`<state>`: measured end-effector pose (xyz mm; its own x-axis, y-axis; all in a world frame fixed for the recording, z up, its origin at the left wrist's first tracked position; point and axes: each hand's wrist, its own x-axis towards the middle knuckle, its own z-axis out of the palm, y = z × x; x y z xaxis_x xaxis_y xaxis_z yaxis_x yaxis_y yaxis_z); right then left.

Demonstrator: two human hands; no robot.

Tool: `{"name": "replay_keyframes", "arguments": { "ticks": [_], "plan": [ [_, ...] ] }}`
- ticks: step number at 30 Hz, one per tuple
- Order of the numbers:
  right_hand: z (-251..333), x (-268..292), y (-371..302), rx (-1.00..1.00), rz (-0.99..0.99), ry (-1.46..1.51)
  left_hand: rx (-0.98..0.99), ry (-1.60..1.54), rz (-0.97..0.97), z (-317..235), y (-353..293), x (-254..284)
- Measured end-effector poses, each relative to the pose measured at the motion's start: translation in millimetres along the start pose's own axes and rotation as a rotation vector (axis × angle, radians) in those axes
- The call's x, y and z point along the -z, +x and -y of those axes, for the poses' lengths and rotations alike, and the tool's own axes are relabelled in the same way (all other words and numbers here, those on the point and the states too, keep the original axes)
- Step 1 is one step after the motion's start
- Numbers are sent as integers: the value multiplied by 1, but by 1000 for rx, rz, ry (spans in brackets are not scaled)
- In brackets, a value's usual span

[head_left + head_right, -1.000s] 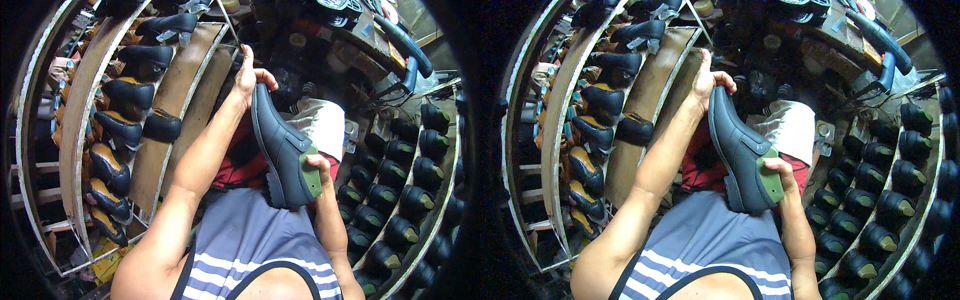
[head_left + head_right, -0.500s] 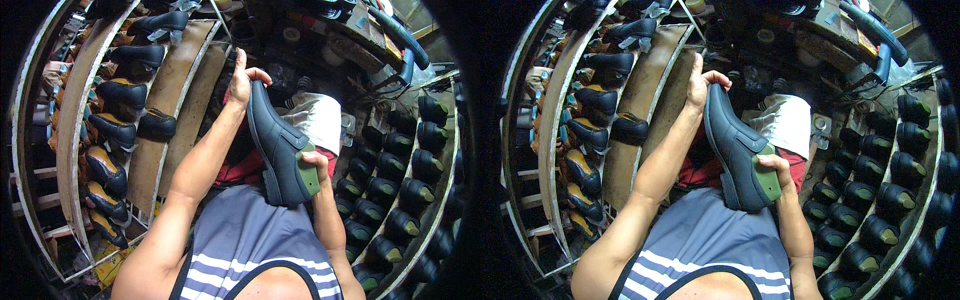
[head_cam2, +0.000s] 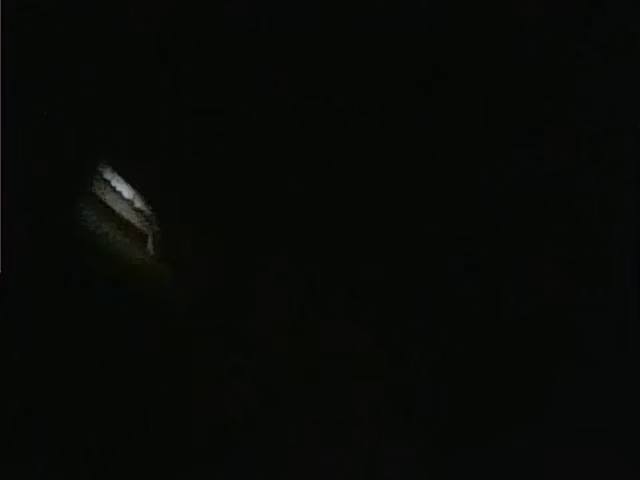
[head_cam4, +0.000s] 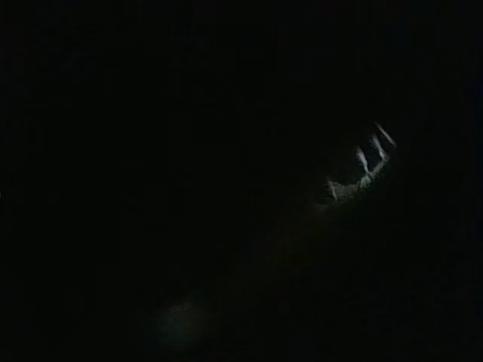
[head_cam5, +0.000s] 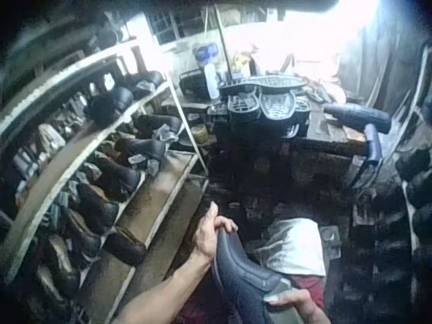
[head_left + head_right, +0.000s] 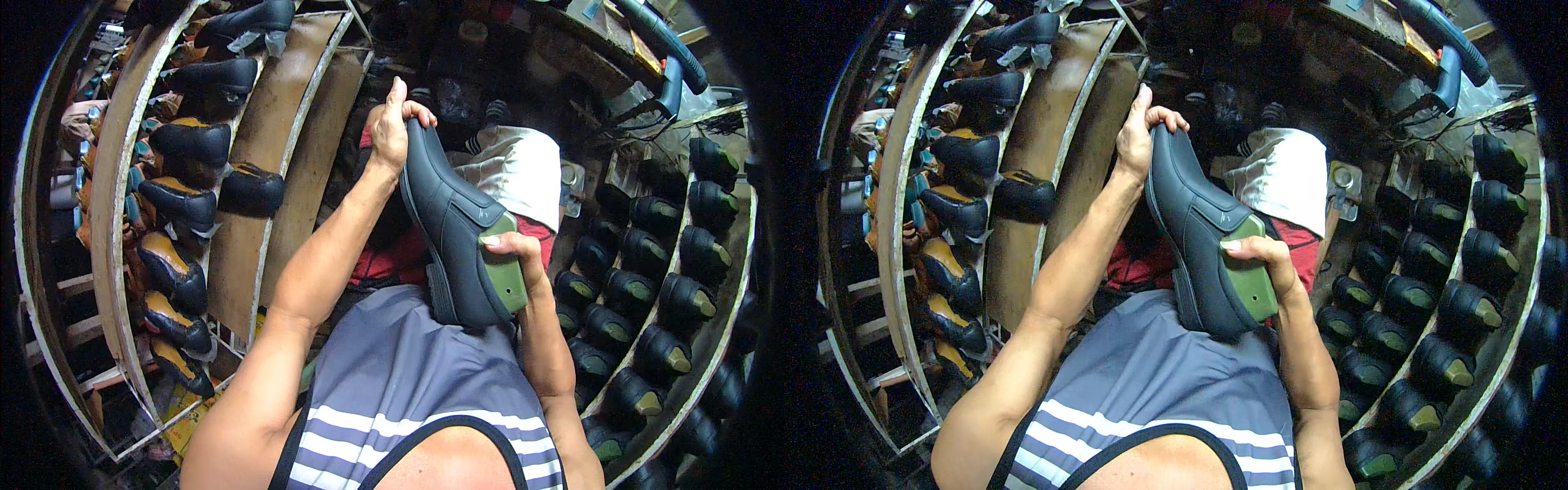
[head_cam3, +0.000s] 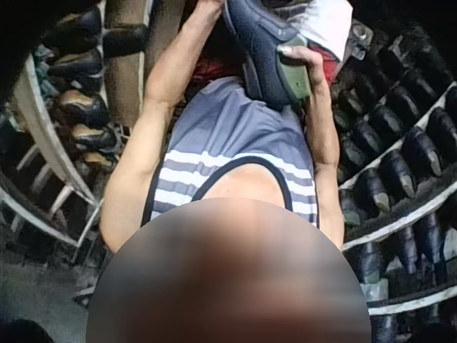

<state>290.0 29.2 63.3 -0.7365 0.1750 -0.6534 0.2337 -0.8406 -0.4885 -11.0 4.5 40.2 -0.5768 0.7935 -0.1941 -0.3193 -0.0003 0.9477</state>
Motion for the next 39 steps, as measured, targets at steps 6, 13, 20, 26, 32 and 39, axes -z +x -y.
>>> {"name": "replay_keyframes", "arguments": {
  "ticks": [6, 13, 20, 26, 32, 39],
  "plan": [
    [-19, 3, 0, 146, -123, -6, -136, -53, 46, 23, -3, 4],
    [-75, 0, -21, 140, 217, 538, 3, -479, 260, 11, -26, 59],
    [-41, -18, -65, 689, -188, -166, 132, -363, -113, 30, 13, 69],
    [24, -31, -136, 998, -311, -409, -1, -391, -2, -5, 27, 6],
    [29, -33, -166, 855, -479, -541, -257, -396, 116, -60, 9, -32],
    [-17, -29, -105, 680, -375, -193, -216, -279, 54, -77, -15, -30]
  ]
}}
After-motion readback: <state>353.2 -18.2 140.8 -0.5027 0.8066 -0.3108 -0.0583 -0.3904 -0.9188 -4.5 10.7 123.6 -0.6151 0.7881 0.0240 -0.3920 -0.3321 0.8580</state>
